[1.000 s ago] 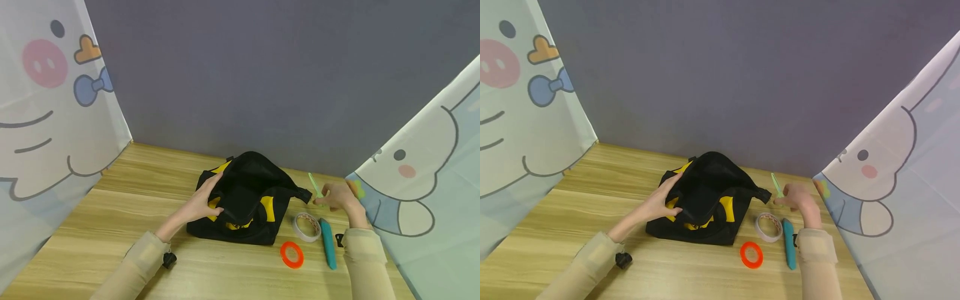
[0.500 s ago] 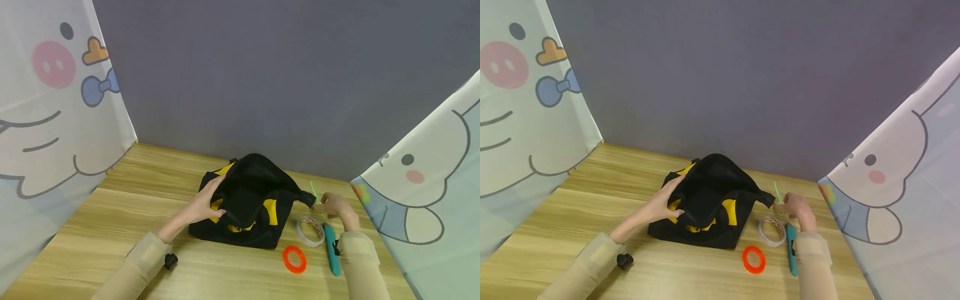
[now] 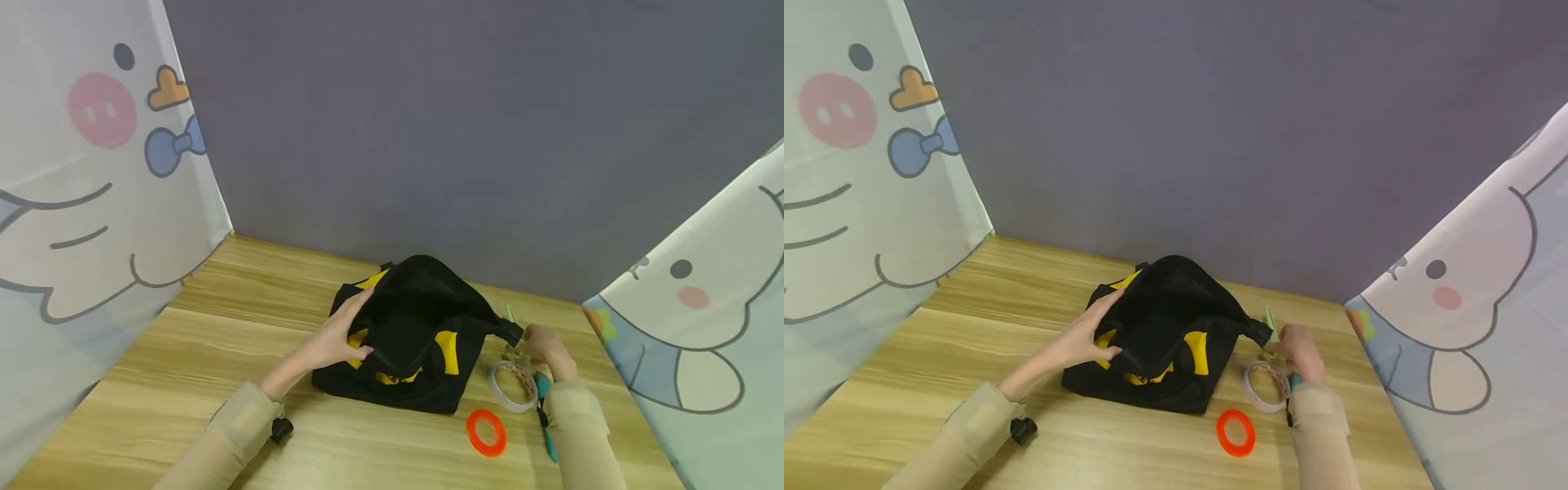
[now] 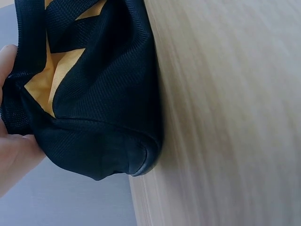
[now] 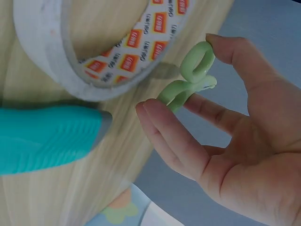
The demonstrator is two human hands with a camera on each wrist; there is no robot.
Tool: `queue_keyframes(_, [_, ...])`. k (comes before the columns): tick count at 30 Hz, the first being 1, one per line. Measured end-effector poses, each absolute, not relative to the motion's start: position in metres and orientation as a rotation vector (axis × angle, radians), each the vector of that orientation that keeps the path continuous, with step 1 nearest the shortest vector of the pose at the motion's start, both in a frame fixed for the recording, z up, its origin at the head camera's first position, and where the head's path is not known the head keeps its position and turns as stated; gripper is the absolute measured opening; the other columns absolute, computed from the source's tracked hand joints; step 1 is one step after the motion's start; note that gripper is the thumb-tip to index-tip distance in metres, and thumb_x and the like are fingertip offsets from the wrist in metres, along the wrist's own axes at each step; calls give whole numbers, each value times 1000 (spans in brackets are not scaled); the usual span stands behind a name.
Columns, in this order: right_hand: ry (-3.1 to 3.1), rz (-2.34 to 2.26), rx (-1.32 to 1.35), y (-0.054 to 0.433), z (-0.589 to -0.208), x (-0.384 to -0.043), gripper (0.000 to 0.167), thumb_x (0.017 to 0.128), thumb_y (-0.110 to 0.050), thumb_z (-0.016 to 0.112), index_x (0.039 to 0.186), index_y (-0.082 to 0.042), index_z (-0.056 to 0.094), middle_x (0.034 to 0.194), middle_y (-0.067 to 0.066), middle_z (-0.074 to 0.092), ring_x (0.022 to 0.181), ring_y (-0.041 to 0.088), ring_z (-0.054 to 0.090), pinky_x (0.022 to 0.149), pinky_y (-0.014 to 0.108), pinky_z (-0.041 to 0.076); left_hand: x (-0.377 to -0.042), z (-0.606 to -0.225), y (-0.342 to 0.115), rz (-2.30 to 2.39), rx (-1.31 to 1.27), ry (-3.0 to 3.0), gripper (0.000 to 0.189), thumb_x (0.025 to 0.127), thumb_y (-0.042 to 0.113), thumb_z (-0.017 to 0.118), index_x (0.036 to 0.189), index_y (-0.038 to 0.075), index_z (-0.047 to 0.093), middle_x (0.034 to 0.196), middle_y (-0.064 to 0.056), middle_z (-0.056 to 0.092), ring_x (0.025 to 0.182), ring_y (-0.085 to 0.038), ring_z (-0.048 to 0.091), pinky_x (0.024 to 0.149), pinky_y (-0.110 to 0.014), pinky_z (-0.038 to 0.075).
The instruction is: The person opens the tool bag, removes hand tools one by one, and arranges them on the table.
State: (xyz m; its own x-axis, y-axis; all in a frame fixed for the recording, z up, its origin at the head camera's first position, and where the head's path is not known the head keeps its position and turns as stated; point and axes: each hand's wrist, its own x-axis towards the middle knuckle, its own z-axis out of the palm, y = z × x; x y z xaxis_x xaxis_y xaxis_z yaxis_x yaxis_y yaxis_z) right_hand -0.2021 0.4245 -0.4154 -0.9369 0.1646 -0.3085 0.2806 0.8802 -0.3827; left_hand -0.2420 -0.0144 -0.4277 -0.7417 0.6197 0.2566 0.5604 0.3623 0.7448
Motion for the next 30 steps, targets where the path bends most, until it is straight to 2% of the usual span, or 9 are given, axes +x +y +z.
queue_keyframes(4, [2778, -634, 335, 425, -422, -203, 44, 92, -17, 64, 116, 17, 52, 120, 42, 53, 77, 28, 69, 69, 37, 60, -242, -429, -13, 1334, 1099, 2536, 108, 80, 9, 79, 161, 17, 9, 166, -14, 15, 149, -38, 26, 107, -55, 42])
queue_keyframes(10, [2778, -583, 346, 424, -430, -206, 62, 93, -25, 67, 128, 21, 44, 124, 45, 52, 74, 27, 71, 65, 34, 60, -240, -429, -13, 1325, 1107, 2550, 108, 80, 9, 79, 161, 16, 9, 165, -14, 15, 149, -37, 26, 107, -54, 43])
queue_keyframes(12, [2779, -569, 358, 423, -431, -208, 63, 93, -23, 66, 131, 21, 42, 124, 46, 51, 75, 28, 70, 64, 34, 59, -240, -429, -14, 1323, 1108, 2556, 108, 80, 9, 79, 161, 16, 9, 165, -14, 15, 149, -37, 26, 107, -53, 43])
queue_keyframes(18, [2784, -553, 416, 417, -429, -211, 51, 89, -24, 67, 120, 15, 54, 108, 36, 61, 75, 29, 66, 61, 34, 56, -241, -429, -15, 1328, 1118, 2567, 108, 80, 9, 79, 161, 16, 9, 165, -15, 16, 149, -37, 27, 107, -53, 43])
queue_keyframes(24, [2792, -597, 478, 411, -427, -209, 31, 86, -24, 69, 93, 5, 60, 86, 19, 61, 71, 26, 62, 61, 35, 53, -241, -430, -14, 1333, 1129, 2573, 108, 80, 10, 80, 161, 16, 10, 165, -15, 18, 148, -38, 29, 107, -54, 44])
queue_keyframes(27, [2820, -555, 453, 410, -428, -210, 32, 85, -24, 70, 89, 6, 60, 87, 24, 64, 72, 29, 63, 64, 39, 54, -242, -430, -13, 1337, 1123, 2567, 108, 80, 10, 80, 161, 16, 10, 165, -15, 17, 149, -38, 28, 107, -54, 43])
queue_keyframes(30, [2833, -503, 442, 409, -429, -212, 38, 85, -26, 73, 95, 10, 62, 96, 31, 65, 79, 35, 65, 69, 45, 54, -242, -429, -13, 1338, 1121, 2562, 107, 80, 10, 80, 161, 16, 10, 165, -15, 17, 149, -38, 27, 108, -55, 42])
